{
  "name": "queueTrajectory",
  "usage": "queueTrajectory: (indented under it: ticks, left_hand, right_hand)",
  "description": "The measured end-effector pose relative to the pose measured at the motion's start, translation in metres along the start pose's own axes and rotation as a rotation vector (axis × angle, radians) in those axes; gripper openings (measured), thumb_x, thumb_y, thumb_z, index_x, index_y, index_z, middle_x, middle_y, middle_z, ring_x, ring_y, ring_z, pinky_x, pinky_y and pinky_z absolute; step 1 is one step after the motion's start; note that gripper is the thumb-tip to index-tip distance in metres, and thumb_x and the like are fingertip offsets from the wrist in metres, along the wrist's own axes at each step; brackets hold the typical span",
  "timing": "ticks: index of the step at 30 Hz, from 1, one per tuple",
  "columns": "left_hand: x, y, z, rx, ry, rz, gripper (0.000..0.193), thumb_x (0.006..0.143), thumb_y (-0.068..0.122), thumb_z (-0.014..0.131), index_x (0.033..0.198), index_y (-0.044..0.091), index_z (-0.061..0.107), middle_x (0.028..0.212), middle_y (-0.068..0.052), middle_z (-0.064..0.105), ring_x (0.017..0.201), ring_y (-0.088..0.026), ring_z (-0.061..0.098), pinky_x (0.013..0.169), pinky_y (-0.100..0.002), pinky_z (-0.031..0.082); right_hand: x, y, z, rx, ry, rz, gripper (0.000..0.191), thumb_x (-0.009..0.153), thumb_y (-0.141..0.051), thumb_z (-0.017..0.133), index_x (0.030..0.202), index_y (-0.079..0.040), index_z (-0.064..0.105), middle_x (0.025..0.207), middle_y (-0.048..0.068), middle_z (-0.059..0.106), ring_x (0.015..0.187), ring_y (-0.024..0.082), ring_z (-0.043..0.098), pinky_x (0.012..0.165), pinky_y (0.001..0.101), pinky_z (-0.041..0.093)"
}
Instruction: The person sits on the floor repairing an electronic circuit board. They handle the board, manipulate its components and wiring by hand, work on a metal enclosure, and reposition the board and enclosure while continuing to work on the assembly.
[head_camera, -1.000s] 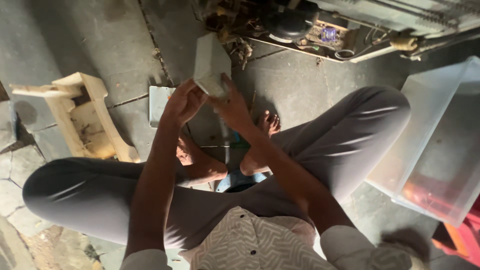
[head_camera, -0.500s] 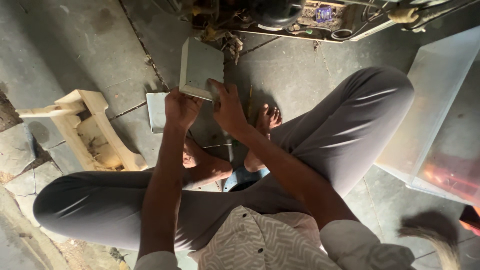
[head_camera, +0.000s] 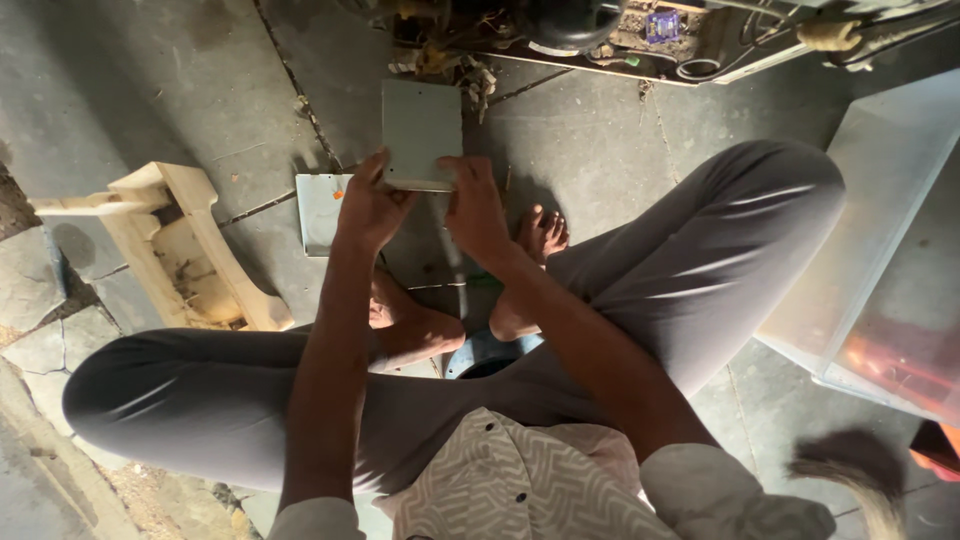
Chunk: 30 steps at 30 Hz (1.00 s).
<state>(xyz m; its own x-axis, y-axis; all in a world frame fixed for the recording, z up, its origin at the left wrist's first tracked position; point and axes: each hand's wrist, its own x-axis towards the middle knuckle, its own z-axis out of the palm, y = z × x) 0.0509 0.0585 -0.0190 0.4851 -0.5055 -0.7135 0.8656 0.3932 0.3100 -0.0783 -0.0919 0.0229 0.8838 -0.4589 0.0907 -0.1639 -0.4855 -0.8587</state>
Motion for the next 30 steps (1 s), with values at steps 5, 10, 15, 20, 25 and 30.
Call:
queueTrajectory:
  ticks: [5,10,15,20,25,30]
  left_hand:
    - [0.010,-0.011,-0.009,0.032,-0.030,0.063,0.043,0.097,0.030,0.069,0.131,0.005,0.059,0.128,-0.010,0.063,0.122,-0.026,0.059,0.112,-0.044,0.045]
    - [0.009,-0.012,-0.010,0.062,-0.071,0.100,0.046,0.096,0.029,0.070,0.133,0.004,0.058,0.130,-0.009,0.064,0.123,-0.025,0.060,0.113,-0.043,0.045]
    - [0.006,-0.012,-0.008,0.083,-0.093,0.118,0.045,0.095,0.027,0.070,0.133,0.006,0.058,0.130,-0.007,0.065,0.121,-0.024,0.061,0.111,-0.042,0.046]
    - [0.014,-0.020,-0.015,0.070,-0.093,0.147,0.040,0.095,0.022,0.072,0.130,0.005,0.059,0.129,-0.007,0.065,0.121,-0.023,0.062,0.110,-0.042,0.048]
    - [0.018,-0.023,-0.020,0.120,-0.040,0.154,0.035,0.094,0.017,0.075,0.123,0.003,0.062,0.122,-0.009,0.066,0.115,-0.025,0.063,0.107,-0.044,0.049]
    - [0.011,-0.017,-0.011,0.085,-0.064,0.144,0.037,0.093,0.021,0.077,0.123,0.004,0.063,0.125,-0.009,0.067,0.118,-0.023,0.063,0.110,-0.042,0.050]
  right_hand:
    - [0.001,0.002,-0.002,-0.048,0.002,-0.053,0.053,0.082,0.016,0.057,0.129,-0.007,0.057,0.124,0.023,0.052,0.114,0.046,0.056,0.094,0.0510,0.049]
    - [0.001,0.003,-0.002,-0.039,0.005,-0.063,0.055,0.080,0.016,0.057,0.129,-0.009,0.057,0.122,0.022,0.052,0.115,0.046,0.056,0.095,0.0519,0.049]
    - [0.002,0.005,-0.003,-0.020,0.016,-0.060,0.059,0.077,0.016,0.058,0.129,-0.011,0.056,0.123,0.021,0.052,0.116,0.047,0.056,0.095,0.0520,0.050]
    - [0.003,0.005,-0.006,-0.024,-0.052,0.064,0.059,0.075,0.014,0.061,0.128,-0.010,0.057,0.125,0.022,0.051,0.116,0.049,0.055,0.091,0.0532,0.050]
    - [0.002,0.004,-0.008,-0.015,-0.064,0.052,0.059,0.074,0.012,0.063,0.129,-0.010,0.056,0.125,0.021,0.051,0.115,0.048,0.055,0.089,0.0526,0.051]
    - [0.002,0.004,-0.005,-0.034,-0.091,0.085,0.060,0.076,0.015,0.059,0.131,-0.010,0.055,0.127,0.022,0.050,0.115,0.048,0.055,0.090,0.0533,0.050]
